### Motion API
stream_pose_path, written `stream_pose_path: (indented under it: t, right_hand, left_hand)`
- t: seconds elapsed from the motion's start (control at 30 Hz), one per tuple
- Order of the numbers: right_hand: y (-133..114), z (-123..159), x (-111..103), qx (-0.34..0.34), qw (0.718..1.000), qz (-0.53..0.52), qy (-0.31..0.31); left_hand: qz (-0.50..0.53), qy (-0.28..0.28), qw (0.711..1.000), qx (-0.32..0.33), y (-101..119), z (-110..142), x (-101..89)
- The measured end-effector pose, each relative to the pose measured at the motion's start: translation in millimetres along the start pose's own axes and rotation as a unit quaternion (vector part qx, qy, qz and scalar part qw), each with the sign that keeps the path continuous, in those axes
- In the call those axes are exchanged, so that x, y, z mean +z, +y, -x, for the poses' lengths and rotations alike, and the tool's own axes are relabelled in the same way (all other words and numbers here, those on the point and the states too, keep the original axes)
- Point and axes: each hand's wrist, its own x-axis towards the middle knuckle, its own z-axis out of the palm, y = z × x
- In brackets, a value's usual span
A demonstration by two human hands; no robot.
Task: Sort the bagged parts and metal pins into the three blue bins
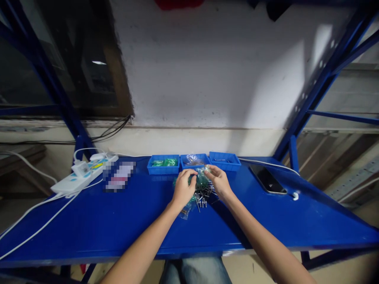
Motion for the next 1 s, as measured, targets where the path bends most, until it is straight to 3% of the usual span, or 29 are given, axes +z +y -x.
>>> stream_pose_path:
  t: [0.13,0.23,0.33,0.43,0.5,0.63,0.77,0.87,1.0]
  right_hand:
    - [-8,5,-1,-0.131,0.984,0.118,-0.029]
    - [-12,12,1,-0.234,0.944,0.223,-0.075]
    - [-10,17,3,-0.287,0.901,0.319,-0.064]
    - [-6,18,4,-0.281,0.889,0.361,-0.021]
    - [-5,18,5,-0.261,0.895,0.361,-0.010]
    - [-7,16,8,-0.174,0.939,0.295,-0.018]
    - [-6,12,9,-0.064,0.981,0.180,-0.034]
    - [-5,11,7,-0.074,0.980,0.180,-0.035]
    - [-9,15,6,-0.181,0.942,0.278,-0.049]
  left_hand:
    - [0.113,-0.020,0.985,-0.128,-4,-3,0.6]
    - [0.239,-0.045,0.949,-0.203,-5,-4,1.2]
    - [0.306,-0.036,0.925,-0.222,-6,-6,0.3]
    - [0.302,-0.003,0.928,-0.216,-8,-8,-0.6]
    - [0.261,0.031,0.947,-0.184,-11,-9,-1.1]
    - [0.096,0.052,0.993,-0.046,-10,-6,-2.9]
    - [-0.025,0.015,0.998,0.060,-2,0,-3.2]
    - [-0.017,0.002,0.999,0.045,1,1,-1.7]
    - [0.130,0.000,0.985,-0.111,-3,-3,-1.4]
